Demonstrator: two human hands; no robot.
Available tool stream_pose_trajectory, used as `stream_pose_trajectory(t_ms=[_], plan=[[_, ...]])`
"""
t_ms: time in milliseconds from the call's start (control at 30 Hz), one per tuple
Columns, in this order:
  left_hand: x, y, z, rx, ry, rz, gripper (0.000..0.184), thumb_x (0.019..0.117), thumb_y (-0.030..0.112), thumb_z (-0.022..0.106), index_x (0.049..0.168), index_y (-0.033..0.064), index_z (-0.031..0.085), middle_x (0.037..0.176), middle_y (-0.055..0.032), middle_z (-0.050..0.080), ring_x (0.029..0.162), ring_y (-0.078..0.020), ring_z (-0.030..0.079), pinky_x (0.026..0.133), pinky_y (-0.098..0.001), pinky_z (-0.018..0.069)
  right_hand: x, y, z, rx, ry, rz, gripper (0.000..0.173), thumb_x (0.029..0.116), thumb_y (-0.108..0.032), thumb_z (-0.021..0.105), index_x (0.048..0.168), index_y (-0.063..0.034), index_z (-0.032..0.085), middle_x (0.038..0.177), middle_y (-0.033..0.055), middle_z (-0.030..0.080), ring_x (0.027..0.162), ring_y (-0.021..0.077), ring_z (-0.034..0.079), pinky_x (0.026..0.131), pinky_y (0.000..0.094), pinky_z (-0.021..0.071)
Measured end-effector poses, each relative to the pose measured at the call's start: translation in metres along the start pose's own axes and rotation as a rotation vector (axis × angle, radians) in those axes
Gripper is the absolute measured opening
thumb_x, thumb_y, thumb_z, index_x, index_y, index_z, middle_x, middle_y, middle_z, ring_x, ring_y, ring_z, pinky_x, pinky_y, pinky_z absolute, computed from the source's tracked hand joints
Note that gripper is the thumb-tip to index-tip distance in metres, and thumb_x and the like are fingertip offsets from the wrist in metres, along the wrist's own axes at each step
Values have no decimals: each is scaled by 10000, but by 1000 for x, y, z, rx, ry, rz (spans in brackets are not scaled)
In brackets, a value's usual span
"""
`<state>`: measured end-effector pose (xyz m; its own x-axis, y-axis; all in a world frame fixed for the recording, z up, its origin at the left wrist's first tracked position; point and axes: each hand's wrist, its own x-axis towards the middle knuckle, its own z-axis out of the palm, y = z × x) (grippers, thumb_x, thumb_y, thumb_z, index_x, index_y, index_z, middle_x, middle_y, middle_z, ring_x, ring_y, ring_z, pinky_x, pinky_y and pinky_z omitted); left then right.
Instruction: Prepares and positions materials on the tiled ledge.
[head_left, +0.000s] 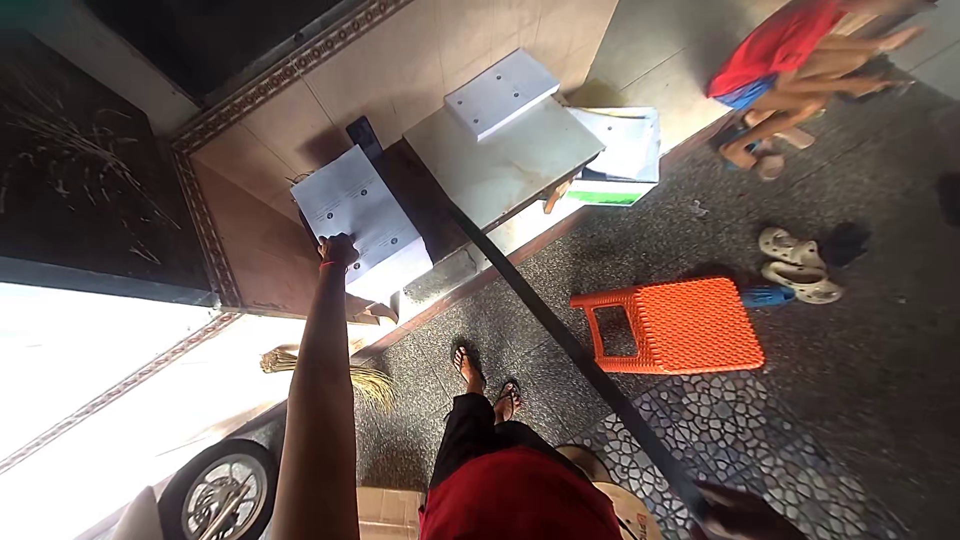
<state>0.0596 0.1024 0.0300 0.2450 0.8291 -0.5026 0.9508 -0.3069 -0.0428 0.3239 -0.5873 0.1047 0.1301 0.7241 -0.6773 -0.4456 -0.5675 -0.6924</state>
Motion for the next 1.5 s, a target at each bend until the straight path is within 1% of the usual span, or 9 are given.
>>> stream_pose_trajectory(t_ms=[100,167,267,400,600,733,933,1000,1500], plan=[[-3,-3,0,-26,8,17,398,916,202,710,1274,32,675,1322,-277,613,1346,-510,453,1054,-708,343,72,-18,43,28,-19,-40,308,856,-340,707,1057,-107,722,701,16,722,543,129,680,498,282,585],[-3,-3,-2,-31,12,20,394,917,204,708,1263,19,674,1317,-277,615,1339,-503,462,1060,-702,339,121,-41,81,47,-95,-96,235,889,-250,650,1052,-96,722,702,13,718,548,115,667,518,270,578],[-4,-2,-1,-36,2,6,401,908,198,714,1261,13,672,1319,-285,610,1355,-513,437,1064,-700,341,199,-67,136,-9,-249,-196,304,971,-131,494,1196,-14,661,737,31,719,588,125,677,582,295,593],[-8,-1,-5,-41,-4,13,399,907,202,714,1263,25,676,1294,-271,629,1325,-492,477,1063,-687,347,281,-91,200,48,-342,-258,406,1002,-98,454,1367,46,559,748,68,706,602,153,672,613,331,598],[-8,-2,-6,-78,-15,41,407,896,160,700,1289,56,671,1296,-249,634,1328,-486,466,1037,-689,354,350,-115,253,114,-316,-188,362,1019,-33,457,1355,63,554,720,86,697,585,145,674,598,298,596],[-11,-4,-6,-120,-3,61,417,885,129,705,1294,55,669,1268,-257,645,1303,-497,482,1031,-692,350,371,-112,268,88,-292,-114,308,1033,-14,463,1317,65,552,734,105,701,595,161,689,607,307,606],[-11,-5,-4,-140,4,66,436,883,128,712,1314,78,668,1266,-249,652,1312,-510,465,1037,-683,352,375,-116,287,49,-268,-82,312,1053,-33,467,1349,58,509,774,121,705,628,171,704,641,314,615],[-13,-5,-2,-142,31,70,400,879,132,739,1269,59,685,1222,-259,663,1279,-519,482,1021,-688,357,375,-116,292,49,-261,-100,313,1047,-27,461,1344,63,510,770,116,704,626,162,700,643,308,610],[-18,-2,-5,-120,12,80,377,879,133,740,1238,36,683,1185,-267,665,1259,-513,491,999,-668,376,374,-118,295,101,-253,-79,278,1039,0,441,1299,66,516,756,120,709,628,176,713,643,310,617]])
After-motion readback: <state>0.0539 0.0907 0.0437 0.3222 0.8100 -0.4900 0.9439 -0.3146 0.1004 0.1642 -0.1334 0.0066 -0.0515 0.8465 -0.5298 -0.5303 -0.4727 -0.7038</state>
